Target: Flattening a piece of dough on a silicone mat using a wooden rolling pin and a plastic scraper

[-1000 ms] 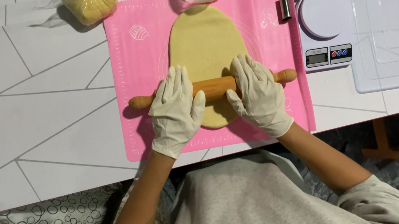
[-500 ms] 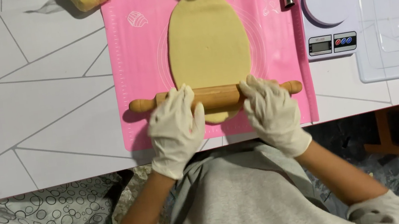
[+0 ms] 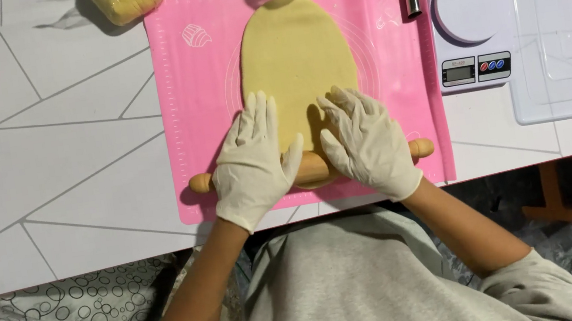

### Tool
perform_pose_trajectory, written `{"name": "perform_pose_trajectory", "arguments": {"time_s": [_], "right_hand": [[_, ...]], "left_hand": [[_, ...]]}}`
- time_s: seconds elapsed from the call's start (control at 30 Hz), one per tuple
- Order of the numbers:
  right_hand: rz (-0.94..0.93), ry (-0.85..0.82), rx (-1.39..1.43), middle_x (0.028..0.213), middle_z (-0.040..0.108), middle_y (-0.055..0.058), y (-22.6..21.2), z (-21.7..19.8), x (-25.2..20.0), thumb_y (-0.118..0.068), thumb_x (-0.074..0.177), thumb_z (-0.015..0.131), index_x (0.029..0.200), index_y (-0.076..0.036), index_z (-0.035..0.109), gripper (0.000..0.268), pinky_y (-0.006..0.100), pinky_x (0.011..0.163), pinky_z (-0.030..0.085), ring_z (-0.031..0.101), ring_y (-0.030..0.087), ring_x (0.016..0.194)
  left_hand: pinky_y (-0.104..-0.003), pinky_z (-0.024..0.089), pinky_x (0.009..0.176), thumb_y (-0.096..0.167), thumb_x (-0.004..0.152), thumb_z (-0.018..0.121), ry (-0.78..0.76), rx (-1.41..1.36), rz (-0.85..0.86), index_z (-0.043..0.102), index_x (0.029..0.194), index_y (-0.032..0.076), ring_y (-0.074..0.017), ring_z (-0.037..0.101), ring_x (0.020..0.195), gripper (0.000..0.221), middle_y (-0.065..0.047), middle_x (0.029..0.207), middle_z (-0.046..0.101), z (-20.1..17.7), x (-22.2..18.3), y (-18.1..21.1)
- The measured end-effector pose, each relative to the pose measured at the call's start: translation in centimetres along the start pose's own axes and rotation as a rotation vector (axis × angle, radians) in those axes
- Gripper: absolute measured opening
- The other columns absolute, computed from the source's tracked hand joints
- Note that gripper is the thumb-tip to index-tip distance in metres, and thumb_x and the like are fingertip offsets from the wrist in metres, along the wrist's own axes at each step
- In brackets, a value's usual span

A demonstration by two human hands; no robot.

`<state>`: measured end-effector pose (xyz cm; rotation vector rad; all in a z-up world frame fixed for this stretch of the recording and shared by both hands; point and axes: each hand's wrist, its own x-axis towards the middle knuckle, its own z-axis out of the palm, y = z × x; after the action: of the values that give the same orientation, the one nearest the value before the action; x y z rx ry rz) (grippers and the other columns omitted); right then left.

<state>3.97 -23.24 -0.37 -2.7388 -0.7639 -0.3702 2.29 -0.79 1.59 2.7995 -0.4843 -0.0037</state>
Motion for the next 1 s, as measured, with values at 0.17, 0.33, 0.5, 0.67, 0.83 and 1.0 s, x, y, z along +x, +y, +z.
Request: {"name": "perform_pose_trajectory", "arguments": {"time_s": [0.17,0.33,0.5,0.67,0.83,1.0], "right_hand": [[-0.001,0.004,0.14,0.141,0.056,0.018,-0.6,0.4,-3.0,-0.032,0.101,0.051,0.148,-0.012,0.053,0.051,0.05,0.105,0.048,0.058,0.041,0.125],[0.272,-0.253,0.416,0.134,0.061,0.011,0.3,-4.3,-2.8,-0.029,0.093,0.058,0.139,-0.021,0.06,0.046,0.052,0.099,0.052,0.061,0.039,0.12],[-0.048,0.273,0.15,0.087,0.071,-0.005,7.0,-6.7,-4.4,-0.013,0.101,0.065,0.086,-0.022,0.078,0.021,0.035,0.089,0.058,0.071,0.022,0.097],[-0.275,0.581,0.656,0.075,0.06,0.003,8.1,-6.9,-4.0,0.004,0.112,0.047,0.151,-0.02,0.038,0.047,0.029,0.063,0.05,0.048,0.011,0.059],[0.438,0.358,0.783,0.077,0.068,0.008,5.4,-2.4,-2.7,-0.015,0.109,0.058,0.077,-0.011,0.073,0.036,0.033,0.094,0.05,0.066,0.026,0.092],[0.615,0.211,0.844,0.078,0.072,0.008,8.3,3.0,-3.1,-0.018,0.108,0.061,0.072,-0.009,0.067,0.038,0.034,0.087,0.045,0.061,0.025,0.084]], "left_hand": [[-0.041,0.027,0.121,0.079,0.086,0.049,-0.016,0.047,0.165,0.046,0.152,0.008,-0.0293,0.039,0.147,0.097,-0.014,0.155,0.047,2.0,-2.6,-0.4],[-0.04,0.053,0.08,0.081,0.077,0.054,-0.011,0.198,0.409,0.046,0.152,0.009,-0.0281,0.06,0.095,0.104,-0.01,0.103,0.063,2.7,-3.5,-2.2],[-0.051,0.057,0.087,0.054,0.084,0.072,-0.114,-0.149,0.28,0.031,0.16,0.01,-0.0336,0.064,0.108,0.097,-0.012,0.118,0.064,0.1,-3.3,-4.1],[-0.046,0.058,0.059,0.073,0.081,0.06,-0.151,-0.22,-0.251,0.044,0.148,0.014,-0.0312,0.067,0.081,0.091,-0.016,0.099,0.064,-7.4,-3.0,-4.7],[-0.049,0.057,0.074,0.062,0.082,0.076,0.086,-0.35,-0.622,0.064,0.135,0.027,-0.0333,0.074,0.095,0.065,-0.002,0.104,0.075,-8.4,-3.4,-8.6],[-0.045,0.058,0.068,0.079,0.084,0.072,0.264,-0.065,-1.009,0.069,0.125,0.025,-0.0313,0.076,0.087,0.068,-0.004,0.097,0.077,-2.9,-6.1,-14.6]]}}
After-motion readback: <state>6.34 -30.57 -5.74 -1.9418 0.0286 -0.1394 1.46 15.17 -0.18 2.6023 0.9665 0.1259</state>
